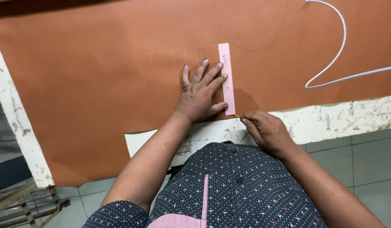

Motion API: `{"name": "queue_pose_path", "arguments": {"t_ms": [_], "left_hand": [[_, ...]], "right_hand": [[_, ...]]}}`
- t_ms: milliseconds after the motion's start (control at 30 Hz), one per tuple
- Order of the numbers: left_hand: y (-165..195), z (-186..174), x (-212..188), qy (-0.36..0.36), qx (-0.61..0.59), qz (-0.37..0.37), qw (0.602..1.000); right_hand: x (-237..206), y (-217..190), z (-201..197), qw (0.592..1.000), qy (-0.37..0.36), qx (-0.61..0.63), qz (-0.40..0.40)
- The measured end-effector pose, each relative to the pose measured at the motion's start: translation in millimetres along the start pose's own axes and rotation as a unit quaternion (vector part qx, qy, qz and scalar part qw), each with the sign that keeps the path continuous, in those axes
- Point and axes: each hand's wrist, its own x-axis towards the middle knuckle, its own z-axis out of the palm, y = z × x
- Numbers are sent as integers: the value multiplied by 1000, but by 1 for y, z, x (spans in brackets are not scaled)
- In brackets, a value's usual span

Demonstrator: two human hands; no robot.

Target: The person holds a pink ruler against a large sheet of leather on the work table and marks lines along it with a pen. They repeatedly reposition the ruler and make additional marks, working down the leather sheet.

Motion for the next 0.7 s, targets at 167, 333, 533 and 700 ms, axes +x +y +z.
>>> {"name": "queue_pose_path", "arguments": {"t_ms": [167, 333, 533, 700], "left_hand": [[-1, 0, 1, -12, -4, -7, 1000], [0, -1, 1, -7, -3, -4, 1000], [0, 1, 1, -17, 6, -11, 1000], [0, 3, 1, -19, 10, -12, 1000]], "right_hand": [[7, 0, 2, 997, -43, 45, -36], [20, 1, 1, 999, 5, 48, 9], [51, 7, 3, 995, 80, 47, -19], [56, 5, 5, 994, 90, -29, -60]]}}
